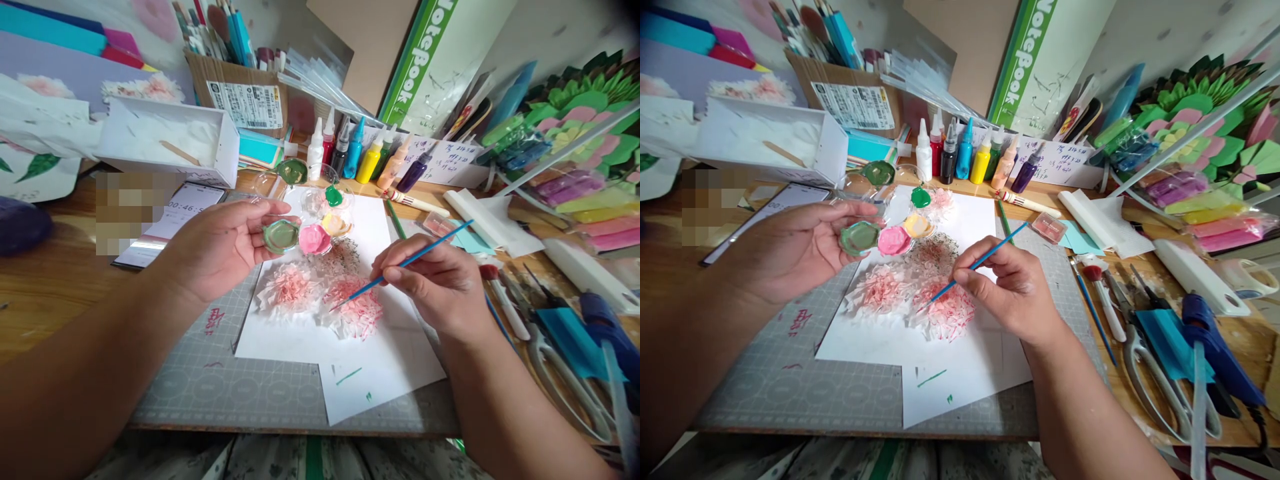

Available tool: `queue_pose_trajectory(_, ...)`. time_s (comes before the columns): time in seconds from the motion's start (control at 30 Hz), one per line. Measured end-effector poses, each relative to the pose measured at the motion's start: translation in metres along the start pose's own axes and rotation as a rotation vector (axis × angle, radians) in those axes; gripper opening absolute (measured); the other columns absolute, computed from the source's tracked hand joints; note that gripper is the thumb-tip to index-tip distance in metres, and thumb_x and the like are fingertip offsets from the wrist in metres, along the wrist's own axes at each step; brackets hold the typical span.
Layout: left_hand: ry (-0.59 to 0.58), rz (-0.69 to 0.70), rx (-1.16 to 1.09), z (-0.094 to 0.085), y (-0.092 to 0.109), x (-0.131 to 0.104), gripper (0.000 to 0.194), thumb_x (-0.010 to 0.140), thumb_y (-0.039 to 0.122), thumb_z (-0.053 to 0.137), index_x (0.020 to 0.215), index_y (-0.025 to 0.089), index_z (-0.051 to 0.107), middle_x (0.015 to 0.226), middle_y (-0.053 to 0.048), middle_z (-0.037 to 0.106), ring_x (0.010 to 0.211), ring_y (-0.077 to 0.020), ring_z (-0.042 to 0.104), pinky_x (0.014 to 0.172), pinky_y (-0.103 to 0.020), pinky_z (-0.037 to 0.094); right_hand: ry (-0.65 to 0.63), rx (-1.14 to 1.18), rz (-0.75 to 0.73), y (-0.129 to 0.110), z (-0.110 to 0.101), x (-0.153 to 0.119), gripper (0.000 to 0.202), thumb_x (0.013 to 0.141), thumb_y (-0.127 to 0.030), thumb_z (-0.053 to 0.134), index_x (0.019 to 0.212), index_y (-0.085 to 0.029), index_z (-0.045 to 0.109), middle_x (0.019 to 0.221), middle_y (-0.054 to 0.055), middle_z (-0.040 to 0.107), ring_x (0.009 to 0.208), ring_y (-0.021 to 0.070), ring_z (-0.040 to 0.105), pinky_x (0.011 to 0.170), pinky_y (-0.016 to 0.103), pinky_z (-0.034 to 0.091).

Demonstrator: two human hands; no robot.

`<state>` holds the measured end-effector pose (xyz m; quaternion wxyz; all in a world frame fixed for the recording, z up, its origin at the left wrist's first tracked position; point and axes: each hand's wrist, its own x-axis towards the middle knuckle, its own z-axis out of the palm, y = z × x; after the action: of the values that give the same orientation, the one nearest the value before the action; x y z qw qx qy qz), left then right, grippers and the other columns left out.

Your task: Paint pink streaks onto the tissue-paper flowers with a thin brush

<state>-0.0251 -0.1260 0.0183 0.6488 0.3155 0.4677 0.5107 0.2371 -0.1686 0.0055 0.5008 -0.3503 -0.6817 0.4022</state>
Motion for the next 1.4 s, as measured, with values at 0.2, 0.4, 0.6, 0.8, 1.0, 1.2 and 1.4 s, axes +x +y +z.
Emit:
queue_pose_trajectory(0.2,0.005,0.001,0.004,0.0,0.0,0.0,0.012,0.076,0.022,0.072,0.081,0.012,0.077,0.074,-0.005,0.072,0.066,-0.0146,0.066,0.056,-0.024,0.052,0.011,0.035,0.019,0.004,-0.002,0.0,0.007,0.084,-0.016,0.078,0.083,-0.023,0.077,0.075,0.0,0.072,0.069,0.0138,0.067,0.064,0.026,0.053)
queue_pose_trajectory(0.4,0.013,-0.002,0.012,0.001,0.001,0.0,0.013,0.077,0.022,0.071,0.082,0.012,0.077,0.074,-0.005,0.072,0.066,-0.0146,0.066,0.057,-0.024,0.05,0.076,0.11,-0.006,0.01,-0.004,-0.002,0.004,0.085,-0.02,0.08,0.084,-0.023,0.077,0.074,0.0,0.073,0.071,0.0154,0.068,0.064,0.028,0.055)
queue_pose_trajectory(0.6,0.012,0.004,0.014,0.002,0.002,-0.002,0.014,0.074,0.021,0.074,0.083,0.011,0.076,0.077,-0.005,0.072,0.068,-0.0153,0.064,0.062,-0.027,0.05,0.009,0.029,0.038,0.004,0.0,0.001,0.005,0.083,-0.02,0.08,0.081,-0.022,0.076,0.072,0.0,0.072,0.066,0.0142,0.066,0.062,0.028,0.054)
queue_pose_trajectory(0.8,0.036,0.001,0.019,0.005,0.003,-0.003,0.014,0.073,0.022,0.075,0.081,0.011,0.076,0.073,-0.004,0.07,0.065,-0.0147,0.063,0.059,-0.026,0.049,0.076,0.03,0.031,0.01,-0.007,0.001,0.005,0.082,-0.024,0.081,0.08,-0.022,0.076,0.072,0.0,0.073,0.066,0.0153,0.067,0.062,0.029,0.055)
queue_pose_trajectory(1.0,0.016,-0.012,0.014,0.003,0.003,-0.003,0.013,0.074,0.023,0.075,0.082,0.012,0.077,0.077,-0.006,0.073,0.07,-0.0157,0.066,0.06,-0.025,0.051,0.055,0.083,0.06,0.014,-0.008,0.002,0.005,0.082,-0.022,0.082,0.081,-0.022,0.077,0.072,0.0,0.073,0.065,0.0142,0.066,0.06,0.027,0.055)
queue_pose_trajectory(1.2,0.018,-0.015,0.001,0.001,0.002,-0.004,0.015,0.072,0.025,0.076,0.082,0.013,0.077,0.076,-0.005,0.073,0.069,-0.0159,0.066,0.06,-0.026,0.051,0.113,0.133,0.085,0.016,-0.008,0.002,0.007,0.082,-0.025,0.082,0.08,-0.022,0.077,0.072,0.0,0.073,0.065,0.0151,0.068,0.058,0.027,0.057)
queue_pose_trajectory(1.4,0.026,-0.02,0.001,0.002,0.002,-0.004,0.015,0.071,0.024,0.077,0.081,0.013,0.077,0.078,-0.005,0.072,0.071,-0.0163,0.065,0.062,-0.027,0.051,0.087,0.117,0.109,0.017,-0.008,0.003,0.007,0.081,-0.024,0.082,0.079,-0.022,0.076,0.071,0.0,0.074,0.063,0.0135,0.066,0.059,0.026,0.056)
